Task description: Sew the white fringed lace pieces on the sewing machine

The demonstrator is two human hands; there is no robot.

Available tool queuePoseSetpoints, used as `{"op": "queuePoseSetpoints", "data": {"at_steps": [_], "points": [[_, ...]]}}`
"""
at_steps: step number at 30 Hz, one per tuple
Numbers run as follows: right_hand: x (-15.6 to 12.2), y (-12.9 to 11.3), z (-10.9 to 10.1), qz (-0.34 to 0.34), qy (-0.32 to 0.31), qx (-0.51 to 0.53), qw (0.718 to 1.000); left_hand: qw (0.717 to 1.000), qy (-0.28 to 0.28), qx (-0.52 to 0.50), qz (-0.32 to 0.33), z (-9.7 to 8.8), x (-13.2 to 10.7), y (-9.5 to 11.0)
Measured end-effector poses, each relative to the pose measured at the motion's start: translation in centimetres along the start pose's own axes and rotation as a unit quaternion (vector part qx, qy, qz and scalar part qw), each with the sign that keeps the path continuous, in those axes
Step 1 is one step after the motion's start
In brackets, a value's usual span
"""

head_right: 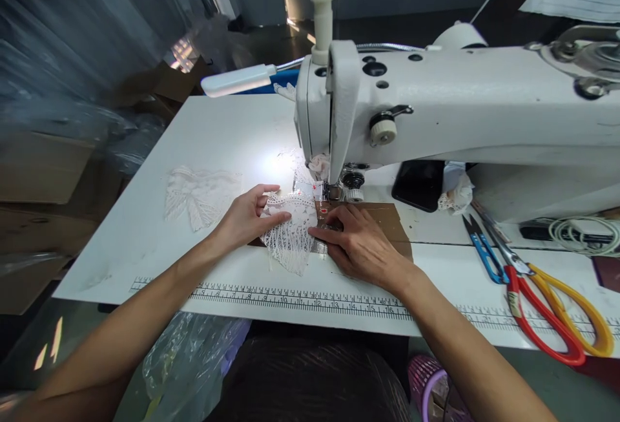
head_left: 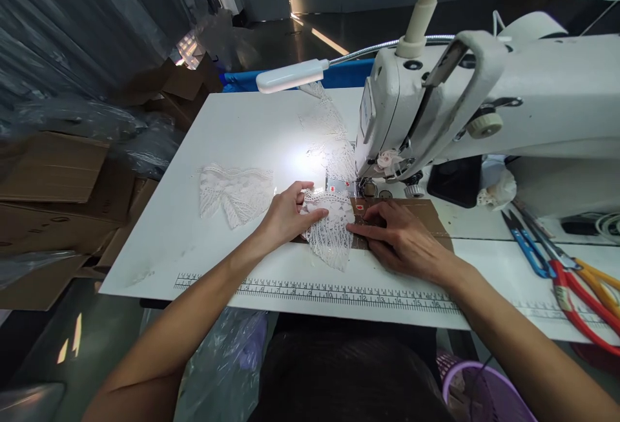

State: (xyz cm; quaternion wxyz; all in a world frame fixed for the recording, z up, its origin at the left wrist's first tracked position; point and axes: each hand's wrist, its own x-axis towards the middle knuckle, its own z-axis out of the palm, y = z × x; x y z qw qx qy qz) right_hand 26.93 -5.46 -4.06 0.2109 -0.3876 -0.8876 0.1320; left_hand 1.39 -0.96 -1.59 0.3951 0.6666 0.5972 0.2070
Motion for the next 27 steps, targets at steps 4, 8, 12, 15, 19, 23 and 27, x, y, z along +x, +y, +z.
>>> {"op": "queuePoseSetpoints", "data": {"at_steps": [4,8,12,15,19,23,27], "points": [[0.0,0.0,0.0,0.002,-0.001,-0.01,1.0,1.0,-0.002,0.017,0.011,-0.1,-0.1,-0.1],[0.0,-0.1,0.0,0.009,0.011,-0.001,1.0,0.999,-0.001,0.023,0.023,-0.3,-0.5,0.1],[0.1,-0.2,0.1,0.014,0.017,0.015,1.0,0.999,0.004,0.025,0.028,-0.3,-0.7,0.5],[0.1,-0.3,0.1,0.017,0.022,0.022,0.999,1.0,0.0,0.015,0.024,-0.3,-0.8,0.7],[0.2,-0.3,0.1,0.015,0.034,0.028,0.999,0.999,-0.021,-0.002,0.032,-0.3,-0.9,0.7],[0.3,-0.4,0.2,0.014,0.036,0.029,0.999,0.999,-0.026,0.006,0.032,-0.2,-0.9,0.6],[0.3,-0.5,0.3,0.018,0.039,0.025,0.999,0.997,-0.008,0.054,0.049,-0.2,-1.1,0.6]]}}
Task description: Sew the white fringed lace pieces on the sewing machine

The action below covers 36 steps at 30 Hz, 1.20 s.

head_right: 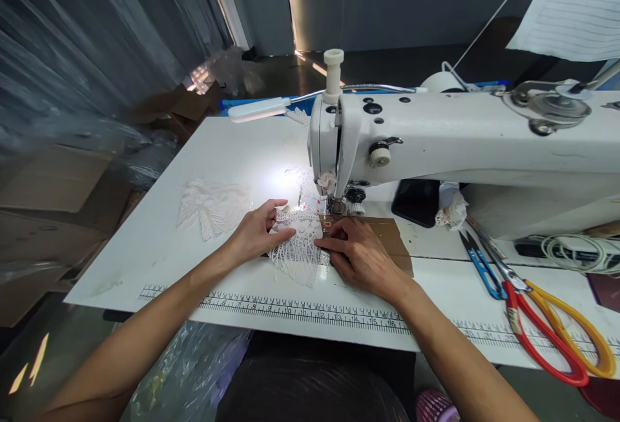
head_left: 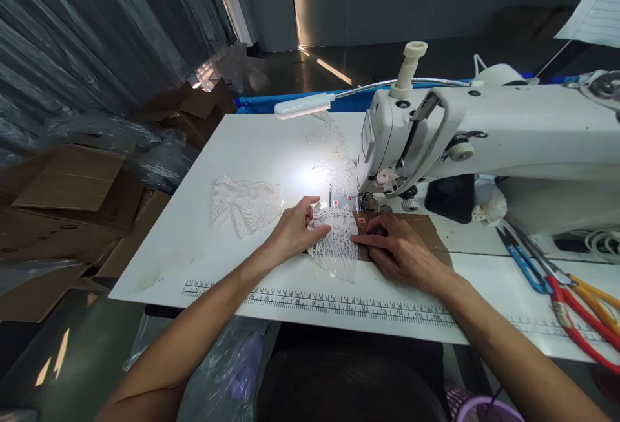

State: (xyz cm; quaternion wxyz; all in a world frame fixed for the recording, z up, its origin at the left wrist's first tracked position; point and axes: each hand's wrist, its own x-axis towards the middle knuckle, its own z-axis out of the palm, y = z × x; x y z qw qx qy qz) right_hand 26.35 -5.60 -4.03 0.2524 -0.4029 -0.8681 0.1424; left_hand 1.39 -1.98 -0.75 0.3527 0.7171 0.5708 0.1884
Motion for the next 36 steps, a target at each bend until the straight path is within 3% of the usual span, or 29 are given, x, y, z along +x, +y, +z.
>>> {"op": "queuePoseSetpoints", "data": {"at_steps": [4,6,9,12,19,28,36], "points": [[-0.1,0.0,0.0,0.002,-0.002,0.001,1.0,0.983,0.064,0.156,0.078,-0.2,-0.2,-0.1],[-0.2,0.1,0.0,-0.001,-0.004,-0.001,1.0,0.96,0.088,0.206,0.165,0.1,0.0,-0.1],[-0.2,0.2,0.1,-0.007,-0.003,-0.008,1.0,0.903,0.075,0.254,0.338,1.0,0.4,0.0],[-0.2,0.3,0.2,-0.01,-0.002,-0.016,1.0,0.847,0.064,0.327,0.415,2.0,1.0,0.5],[-0.3,0.3,0.3,-0.005,-0.005,-0.029,1.0,0.799,0.031,0.436,0.414,2.6,1.9,0.7],[-0.2,0.2,0.3,-0.001,-0.016,-0.042,0.999,0.802,0.005,0.438,0.406,2.4,2.3,0.4],[0.0,0.5,0.2,0.02,0.038,-0.038,0.998,0.826,-0.039,0.395,0.401,1.7,4.8,1.1]]}}
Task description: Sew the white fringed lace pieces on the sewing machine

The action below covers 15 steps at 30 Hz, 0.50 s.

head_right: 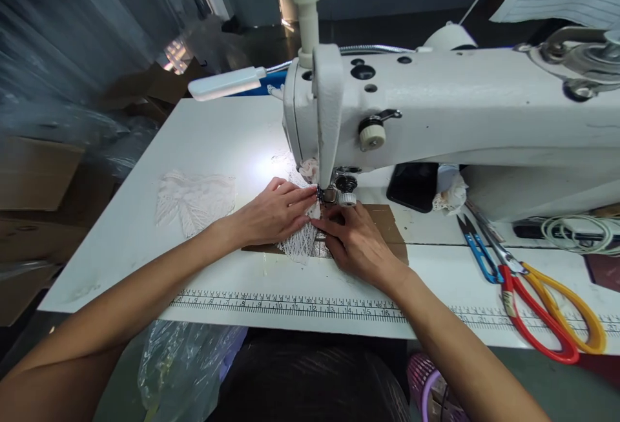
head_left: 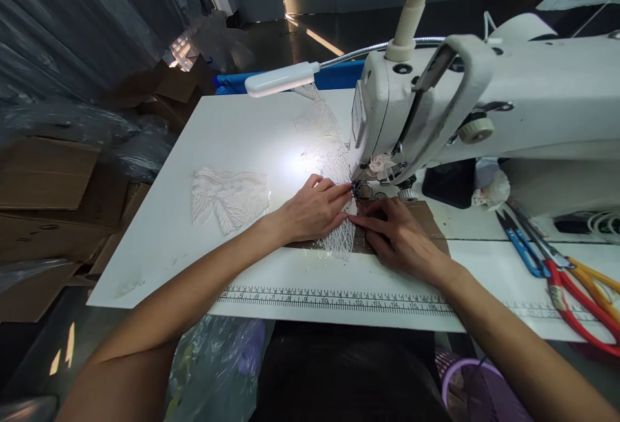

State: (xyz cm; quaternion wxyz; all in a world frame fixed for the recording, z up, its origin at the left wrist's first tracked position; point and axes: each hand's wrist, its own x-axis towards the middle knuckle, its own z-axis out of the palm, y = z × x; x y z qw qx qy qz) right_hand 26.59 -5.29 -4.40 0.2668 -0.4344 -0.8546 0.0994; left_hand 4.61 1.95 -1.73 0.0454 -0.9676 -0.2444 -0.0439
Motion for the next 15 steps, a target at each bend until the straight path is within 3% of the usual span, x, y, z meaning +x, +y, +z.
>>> {"op": "queuePoseSetpoints", "data": {"at_steps": [6,15], "points": [[0.1,0.0,-0.1,0.014,-0.004,0.014,1.0,0.998,0.017,-0.054,-0.012,0.5,-0.4,-0.4],[0.2,0.0,-0.1,0.019,-0.004,0.018,1.0,0.998,0.033,-0.054,-0.006,1.1,-0.3,-0.3]]}}
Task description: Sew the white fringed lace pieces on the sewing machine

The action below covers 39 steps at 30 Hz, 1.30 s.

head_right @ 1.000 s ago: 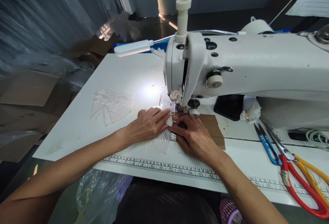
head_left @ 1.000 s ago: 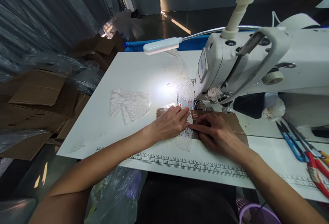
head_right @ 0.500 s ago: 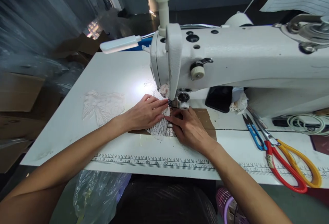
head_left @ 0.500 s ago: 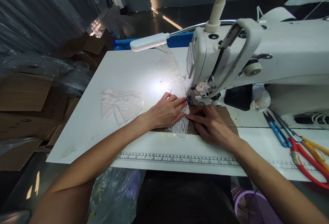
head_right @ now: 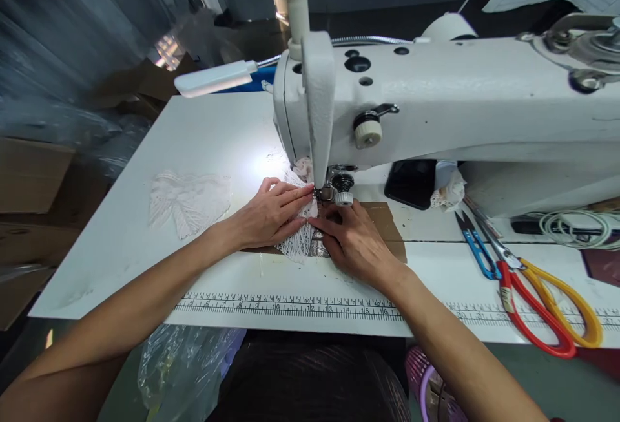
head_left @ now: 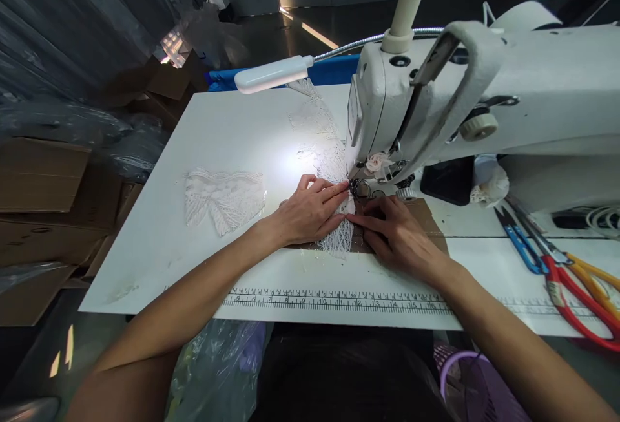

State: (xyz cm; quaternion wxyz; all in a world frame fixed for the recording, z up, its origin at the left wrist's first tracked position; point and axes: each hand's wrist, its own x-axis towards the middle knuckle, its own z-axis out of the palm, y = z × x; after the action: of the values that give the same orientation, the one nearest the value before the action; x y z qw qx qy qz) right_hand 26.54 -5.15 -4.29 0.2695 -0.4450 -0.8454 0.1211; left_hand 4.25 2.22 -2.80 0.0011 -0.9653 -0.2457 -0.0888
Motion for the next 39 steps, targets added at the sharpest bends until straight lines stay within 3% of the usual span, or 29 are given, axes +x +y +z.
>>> {"op": "queuePoseSetpoints", "data": {"at_steps": [14,18,24,39], "points": [[-0.2,0.2,0.3,-0.006,0.017,-0.004,1.0,1.0,0.01,-0.004,-0.025,0.0,-0.2,0.5],[-0.3,0.3,0.0,-0.014,0.001,-0.015,1.0,0.998,0.049,0.022,-0.039,0.4,-0.3,1.1],[-0.4,0.5,0.0,-0.011,-0.02,-0.029,0.999,0.994,0.104,0.02,0.028,1.1,-0.1,1.2],[0.5,0.0,0.1,-0.001,-0.025,-0.099,0.995,0.999,0.035,0.004,0.004,-0.2,0.0,0.8]]}}
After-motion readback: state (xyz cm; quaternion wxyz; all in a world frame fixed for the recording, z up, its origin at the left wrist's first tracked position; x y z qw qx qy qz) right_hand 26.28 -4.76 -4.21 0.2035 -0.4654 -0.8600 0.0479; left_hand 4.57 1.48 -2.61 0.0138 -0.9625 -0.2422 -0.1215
